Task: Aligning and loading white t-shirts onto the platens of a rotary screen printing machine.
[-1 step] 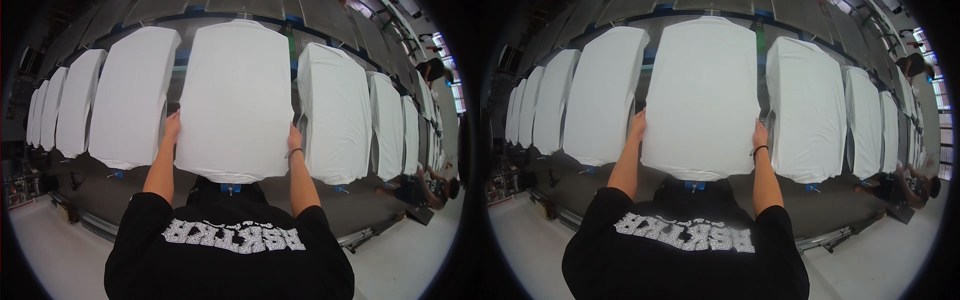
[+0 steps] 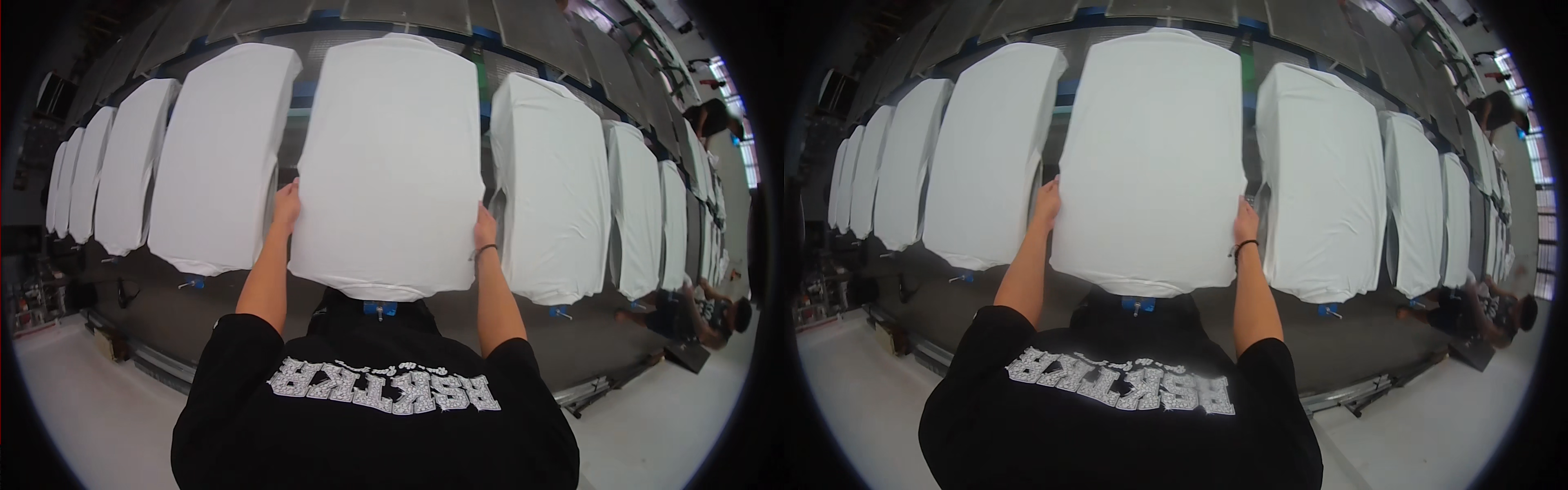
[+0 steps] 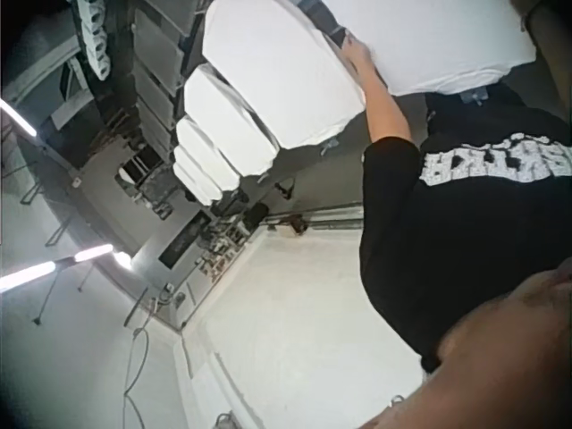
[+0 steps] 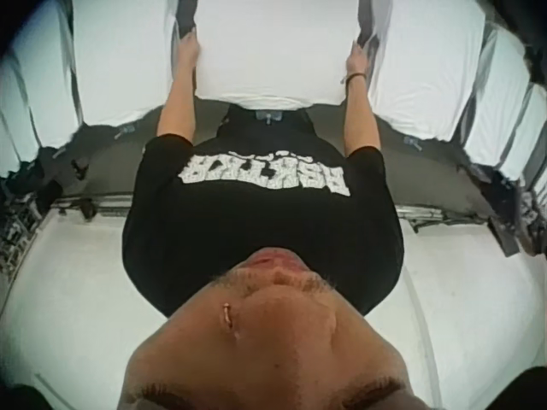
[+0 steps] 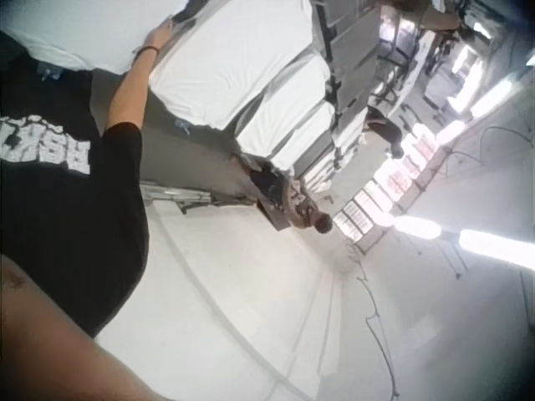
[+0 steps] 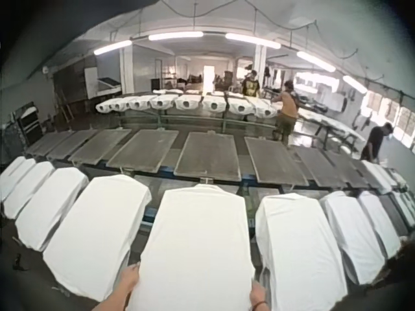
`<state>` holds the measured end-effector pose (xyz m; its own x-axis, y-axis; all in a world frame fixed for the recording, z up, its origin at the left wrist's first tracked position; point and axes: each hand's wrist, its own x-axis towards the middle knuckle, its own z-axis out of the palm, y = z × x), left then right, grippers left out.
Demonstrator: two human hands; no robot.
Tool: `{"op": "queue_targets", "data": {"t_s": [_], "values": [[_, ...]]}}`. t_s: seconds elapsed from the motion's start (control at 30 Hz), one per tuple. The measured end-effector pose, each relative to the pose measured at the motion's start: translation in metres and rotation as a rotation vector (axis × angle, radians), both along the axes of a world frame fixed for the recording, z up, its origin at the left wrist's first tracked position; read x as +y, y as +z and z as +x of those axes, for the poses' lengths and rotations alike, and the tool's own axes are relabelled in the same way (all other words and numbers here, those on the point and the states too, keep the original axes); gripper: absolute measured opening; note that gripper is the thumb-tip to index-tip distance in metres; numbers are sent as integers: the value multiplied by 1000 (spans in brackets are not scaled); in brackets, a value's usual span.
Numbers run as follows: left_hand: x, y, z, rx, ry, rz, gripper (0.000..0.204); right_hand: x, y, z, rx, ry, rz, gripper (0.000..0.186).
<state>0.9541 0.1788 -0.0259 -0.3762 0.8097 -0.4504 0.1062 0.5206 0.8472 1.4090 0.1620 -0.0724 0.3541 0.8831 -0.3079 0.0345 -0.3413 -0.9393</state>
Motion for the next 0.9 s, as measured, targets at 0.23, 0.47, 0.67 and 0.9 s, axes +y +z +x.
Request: {"op": "queue_targets", "data": {"t_s": [0.23, 0.47, 0.67, 0.9], "values": [[41, -8, -2, 76, 66, 40, 55, 39, 21, -3, 13, 25, -46, 41], [49, -34, -18, -184, 64, -32, 57, 53, 6, -3, 174, 53, -132, 49], [30, -6, -7, 103, 33, 91, 56, 45, 42, -14, 1, -2, -179, 50], [-67, 21, 9, 490, -18, 14, 51, -70, 30, -5, -97, 71, -23, 49]]}}
